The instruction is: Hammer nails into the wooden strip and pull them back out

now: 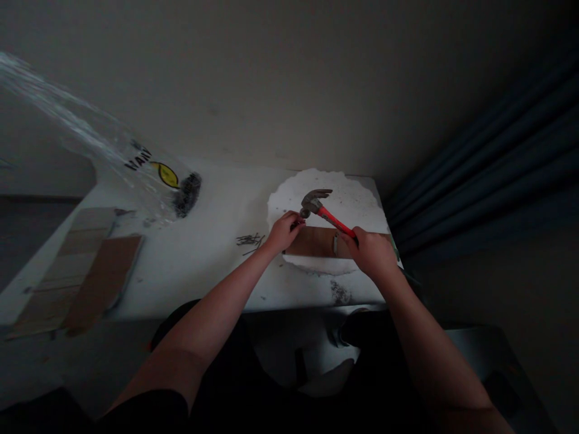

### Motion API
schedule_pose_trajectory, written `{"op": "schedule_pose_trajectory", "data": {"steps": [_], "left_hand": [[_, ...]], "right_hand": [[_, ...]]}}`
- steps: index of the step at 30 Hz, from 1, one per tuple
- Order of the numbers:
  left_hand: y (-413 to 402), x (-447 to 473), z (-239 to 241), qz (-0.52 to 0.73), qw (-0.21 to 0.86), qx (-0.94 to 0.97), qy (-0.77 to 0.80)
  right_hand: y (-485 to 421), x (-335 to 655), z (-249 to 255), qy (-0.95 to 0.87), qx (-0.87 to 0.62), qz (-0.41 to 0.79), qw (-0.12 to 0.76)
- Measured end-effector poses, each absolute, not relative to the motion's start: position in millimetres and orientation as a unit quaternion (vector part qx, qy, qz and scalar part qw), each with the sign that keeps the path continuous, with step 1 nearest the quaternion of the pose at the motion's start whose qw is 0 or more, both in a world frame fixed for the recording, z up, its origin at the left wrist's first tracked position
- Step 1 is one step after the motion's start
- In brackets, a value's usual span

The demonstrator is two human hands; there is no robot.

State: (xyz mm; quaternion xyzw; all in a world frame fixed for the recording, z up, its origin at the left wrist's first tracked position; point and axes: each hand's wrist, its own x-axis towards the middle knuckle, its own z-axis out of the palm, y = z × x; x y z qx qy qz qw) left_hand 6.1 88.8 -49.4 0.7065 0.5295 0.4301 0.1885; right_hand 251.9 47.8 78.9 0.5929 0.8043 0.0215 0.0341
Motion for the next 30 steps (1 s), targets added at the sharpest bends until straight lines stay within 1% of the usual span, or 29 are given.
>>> {"op": "schedule_pose_trajectory", "data": {"steps": [7, 11, 18, 22, 27, 30], "left_hand": [[88, 7, -46, 0.417, 0.198, 0.700, 0.545], [89, 3, -45, 0.440, 0.228, 0.695, 0.520], [95, -1, -49, 0.495, 0.300, 0.562, 0.591], [94, 0, -48, 0.496, 0.304, 0.557, 0.593], [93, 1, -47, 0.492, 0.297, 0.563, 0.594], [94, 0, -49, 0.489, 0.295, 0.563, 0.597]], "right_hand": [[47, 250, 79, 0.804, 0.594, 0.007, 0.043], [46, 251, 79, 0.800, 0.598, 0.023, 0.030], [42, 250, 74, 0.807, 0.590, 0.000, 0.033], [40, 250, 74, 0.805, 0.593, 0.011, 0.017], [37, 249, 73, 0.797, 0.602, 0.001, 0.043], [36, 249, 74, 0.799, 0.600, 0.000, 0.033]]}}
